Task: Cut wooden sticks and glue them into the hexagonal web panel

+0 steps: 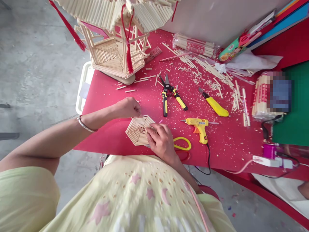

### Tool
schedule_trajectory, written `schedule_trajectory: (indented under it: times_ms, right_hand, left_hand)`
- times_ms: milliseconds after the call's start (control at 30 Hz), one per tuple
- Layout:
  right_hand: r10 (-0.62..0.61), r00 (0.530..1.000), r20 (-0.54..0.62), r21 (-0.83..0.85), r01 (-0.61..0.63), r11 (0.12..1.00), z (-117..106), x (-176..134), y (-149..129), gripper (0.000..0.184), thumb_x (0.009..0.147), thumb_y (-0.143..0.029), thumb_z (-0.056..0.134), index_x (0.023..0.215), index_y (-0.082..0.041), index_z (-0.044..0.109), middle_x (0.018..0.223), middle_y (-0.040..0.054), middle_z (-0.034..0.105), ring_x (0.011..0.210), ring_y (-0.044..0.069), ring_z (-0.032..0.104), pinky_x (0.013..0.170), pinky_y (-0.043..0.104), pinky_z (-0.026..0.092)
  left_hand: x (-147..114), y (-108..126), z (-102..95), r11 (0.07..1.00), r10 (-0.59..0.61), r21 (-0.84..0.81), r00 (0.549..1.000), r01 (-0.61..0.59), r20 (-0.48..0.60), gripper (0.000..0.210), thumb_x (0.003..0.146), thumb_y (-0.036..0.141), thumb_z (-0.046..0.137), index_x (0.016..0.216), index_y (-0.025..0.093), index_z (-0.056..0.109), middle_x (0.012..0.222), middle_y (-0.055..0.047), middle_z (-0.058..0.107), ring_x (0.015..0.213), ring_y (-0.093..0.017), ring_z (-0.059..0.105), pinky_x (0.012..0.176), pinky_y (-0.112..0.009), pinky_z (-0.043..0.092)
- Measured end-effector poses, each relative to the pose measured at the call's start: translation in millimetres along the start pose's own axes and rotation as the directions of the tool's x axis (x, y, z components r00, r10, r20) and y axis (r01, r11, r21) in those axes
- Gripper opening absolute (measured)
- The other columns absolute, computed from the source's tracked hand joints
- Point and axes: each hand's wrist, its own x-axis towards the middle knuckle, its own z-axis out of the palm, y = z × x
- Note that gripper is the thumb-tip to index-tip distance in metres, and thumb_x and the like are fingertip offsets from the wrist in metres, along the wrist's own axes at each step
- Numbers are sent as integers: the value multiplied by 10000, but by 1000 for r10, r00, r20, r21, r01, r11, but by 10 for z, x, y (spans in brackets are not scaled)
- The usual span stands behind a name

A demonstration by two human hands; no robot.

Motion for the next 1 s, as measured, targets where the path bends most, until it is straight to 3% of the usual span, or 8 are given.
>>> schedule_trajectory:
  times_ms: [500, 1000]
  right_hand:
    - [-13, 1000, -16, 4, 13, 1000, 17, -6, 10, 251, 993, -240, 607, 1217, -235, 721, 1255, 88, 693, 1163, 256, 571, 1036, 450, 521]
    - [-11, 999, -31, 18, 12, 1000, 39, -11, 20, 243, 983, -231, 627, 1206, -241, 721, 1256, 80, 693, 1152, 259, 574, 1037, 457, 523]
  left_hand:
    - [12, -46, -26, 998, 69, 8, 996, -70, 54, 171, 667, 313, 714, 609, 155, 738, 525, 37, 536, 535, -86, 421, 498, -231, 295]
    - [-4, -19, -39, 999, 30, 42, 995, -34, 97, 249, 691, 338, 624, 697, 142, 777, 568, 26, 565, 570, -95, 436, 533, -233, 327]
